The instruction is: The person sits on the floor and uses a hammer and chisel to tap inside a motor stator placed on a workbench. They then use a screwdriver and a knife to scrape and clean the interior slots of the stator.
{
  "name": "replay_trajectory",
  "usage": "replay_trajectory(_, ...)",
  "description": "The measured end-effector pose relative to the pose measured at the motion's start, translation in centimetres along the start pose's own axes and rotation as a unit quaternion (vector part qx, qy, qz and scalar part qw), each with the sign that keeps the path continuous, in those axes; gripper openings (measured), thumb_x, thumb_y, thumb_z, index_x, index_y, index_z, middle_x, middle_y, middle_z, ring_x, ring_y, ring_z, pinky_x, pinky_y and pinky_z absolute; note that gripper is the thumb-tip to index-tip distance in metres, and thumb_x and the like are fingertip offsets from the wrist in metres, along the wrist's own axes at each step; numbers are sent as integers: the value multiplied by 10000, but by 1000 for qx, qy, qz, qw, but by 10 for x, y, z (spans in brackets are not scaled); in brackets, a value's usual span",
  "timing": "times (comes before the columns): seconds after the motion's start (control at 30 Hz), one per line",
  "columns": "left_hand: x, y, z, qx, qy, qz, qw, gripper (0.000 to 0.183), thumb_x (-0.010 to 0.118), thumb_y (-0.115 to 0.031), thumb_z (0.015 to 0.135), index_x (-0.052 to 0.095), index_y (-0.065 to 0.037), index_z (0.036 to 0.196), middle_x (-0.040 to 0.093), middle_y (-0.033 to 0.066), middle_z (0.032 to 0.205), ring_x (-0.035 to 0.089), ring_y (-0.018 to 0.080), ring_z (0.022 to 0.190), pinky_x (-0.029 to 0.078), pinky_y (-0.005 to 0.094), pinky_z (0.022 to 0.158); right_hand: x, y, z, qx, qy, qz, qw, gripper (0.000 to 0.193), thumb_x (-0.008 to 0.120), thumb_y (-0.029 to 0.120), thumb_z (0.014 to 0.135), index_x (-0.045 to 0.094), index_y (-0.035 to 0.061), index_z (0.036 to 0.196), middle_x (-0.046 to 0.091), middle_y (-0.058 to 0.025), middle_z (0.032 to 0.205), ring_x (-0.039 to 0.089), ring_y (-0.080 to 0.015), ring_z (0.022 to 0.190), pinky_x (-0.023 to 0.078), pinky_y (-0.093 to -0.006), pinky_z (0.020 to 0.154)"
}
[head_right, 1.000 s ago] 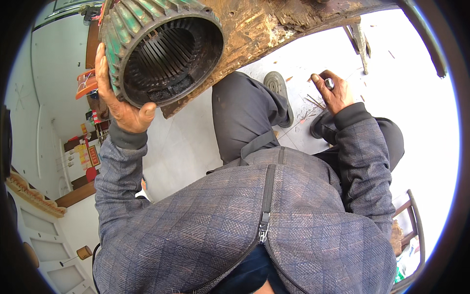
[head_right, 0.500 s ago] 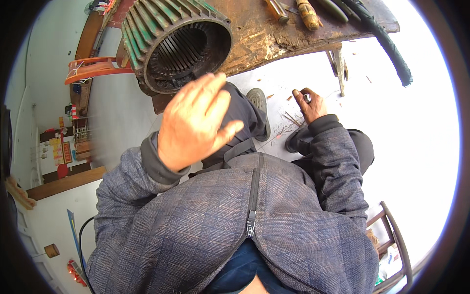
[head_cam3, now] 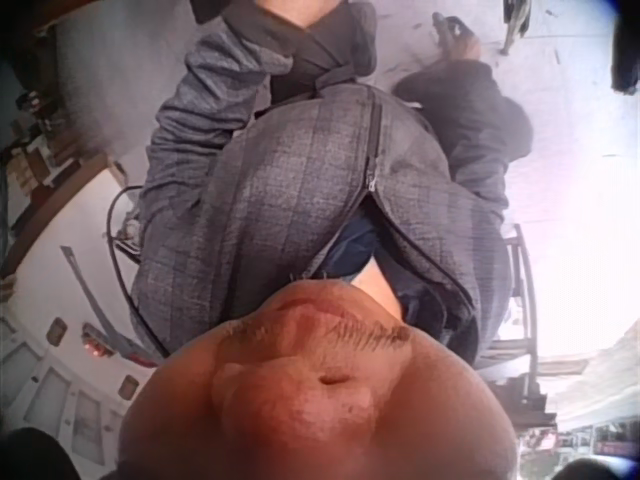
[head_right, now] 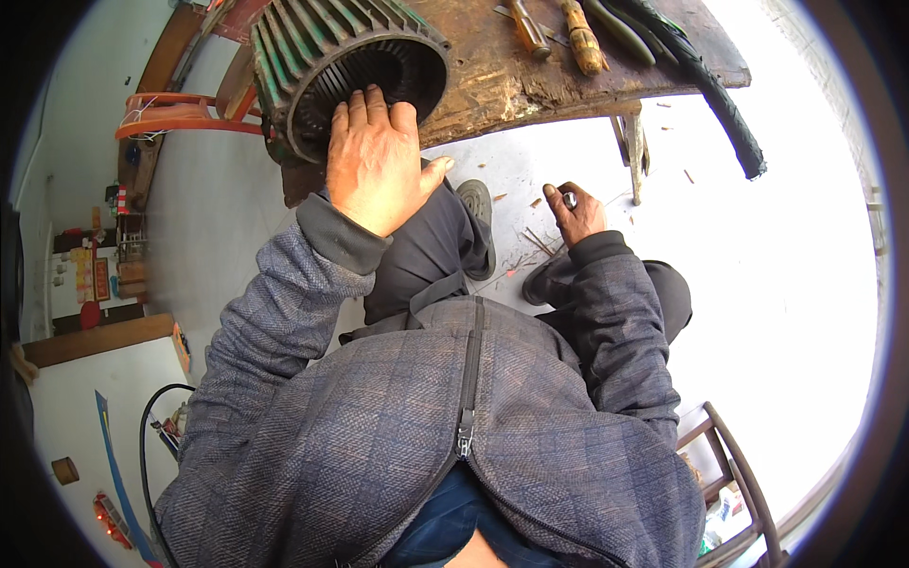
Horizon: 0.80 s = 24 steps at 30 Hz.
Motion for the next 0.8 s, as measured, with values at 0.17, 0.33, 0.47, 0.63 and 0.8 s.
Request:
replay_trajectory(0.17,-6,-2,-4,3,0,-15,1000,679,828,-519,854,613,60,1134,609,363,1401,563,478,1351,376,562,1204,-1,-1,1,-6,-5,1,1000,673,650,625,1021,743,-33,1131,692,-149,665,702,-231,615,572,-386,641)
replay_trajectory(0.33,-10,-6,-11,8,3,-29,1000,669,832,-514,847,614,48,1140,607,355,1404,552,476,1364,371,559,1208,2,-3,1,-2,4,6,1000,665,652,619,1021,743,-32,1116,686,-143,659,693,-228,604,566,-382,637)
replay_trajectory(0.47,-13,-7,-17,11,6,-37,999,673,833,-503,845,620,42,1178,599,344,1419,548,469,1372,354,563,1223,4,-2,1,-5,6,3,1000,653,656,609,1022,743,-32,1114,689,-144,668,694,-231,610,567,-380,642)
replay_trajectory(0.63,-44,-36,-41,80,-18,-154,985,734,845,-463,834,619,51,1306,626,270,1399,565,424,1362,377,556,1214,3,-2,0,-3,7,-4,1000,652,651,603,1027,742,-36,1121,697,-156,692,698,-240,620,571,-383,652)
replay_trajectory(0.8,-50,-47,-48,97,-5,-220,971,684,876,-392,820,626,59,1270,615,293,1397,586,434,1326,421,526,1186,6,-3,-1,4,17,-6,1000,671,644,614,1026,740,-41,1135,705,-163,707,705,-251,635,574,-393,663)
Point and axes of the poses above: each hand's wrist, its own z-axis towards the middle knuckle, its own x-axis out of the palm, y = z × x, the point moved 10 cm from there along z, towards the middle knuckle
